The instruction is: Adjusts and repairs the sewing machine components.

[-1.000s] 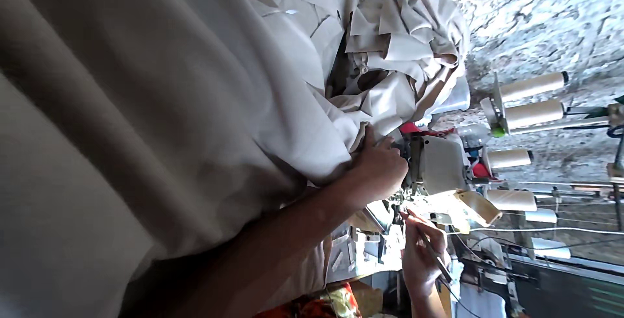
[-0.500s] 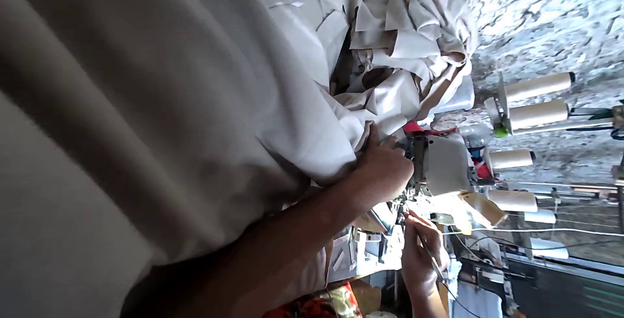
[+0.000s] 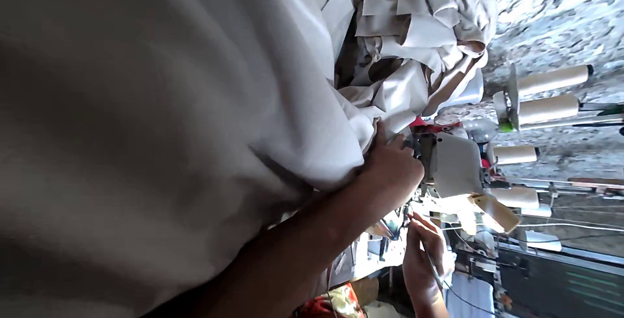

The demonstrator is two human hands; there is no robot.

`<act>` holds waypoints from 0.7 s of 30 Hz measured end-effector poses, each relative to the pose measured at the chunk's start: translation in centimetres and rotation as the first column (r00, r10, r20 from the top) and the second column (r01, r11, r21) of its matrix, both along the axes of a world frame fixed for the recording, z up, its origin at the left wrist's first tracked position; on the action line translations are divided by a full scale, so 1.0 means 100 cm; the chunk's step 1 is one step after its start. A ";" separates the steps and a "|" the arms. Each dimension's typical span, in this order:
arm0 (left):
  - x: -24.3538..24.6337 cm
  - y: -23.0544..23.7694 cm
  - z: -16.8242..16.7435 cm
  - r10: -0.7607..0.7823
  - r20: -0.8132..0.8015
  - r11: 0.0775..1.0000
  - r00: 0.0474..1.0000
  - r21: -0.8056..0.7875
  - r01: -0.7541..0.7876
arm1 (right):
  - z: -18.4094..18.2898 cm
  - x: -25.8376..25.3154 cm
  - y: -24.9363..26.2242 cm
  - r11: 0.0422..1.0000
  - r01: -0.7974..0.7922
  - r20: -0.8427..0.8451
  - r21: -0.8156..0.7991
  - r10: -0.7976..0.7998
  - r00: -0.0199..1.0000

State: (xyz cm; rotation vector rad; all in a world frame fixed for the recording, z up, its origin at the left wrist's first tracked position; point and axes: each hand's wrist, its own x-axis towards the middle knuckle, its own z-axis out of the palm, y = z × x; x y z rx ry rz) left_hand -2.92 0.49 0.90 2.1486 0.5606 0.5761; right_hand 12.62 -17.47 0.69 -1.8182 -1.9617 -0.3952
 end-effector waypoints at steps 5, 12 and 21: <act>-0.026 0.004 0.016 -0.107 -0.092 0.994 0.990 -0.007 0.107 | 0.002 -0.002 0.001 1.000 -0.015 0.042 -0.012 0.015 0.999; -0.021 0.003 0.015 -0.099 -0.096 0.995 0.990 0.015 0.101 | 0.002 -0.002 0.002 1.000 -0.005 0.111 0.000 0.005 0.994; -0.020 0.001 0.013 -0.074 -0.079 0.997 0.994 0.027 0.076 | 0.003 -0.004 0.004 1.000 0.008 0.143 -0.017 -0.006 0.990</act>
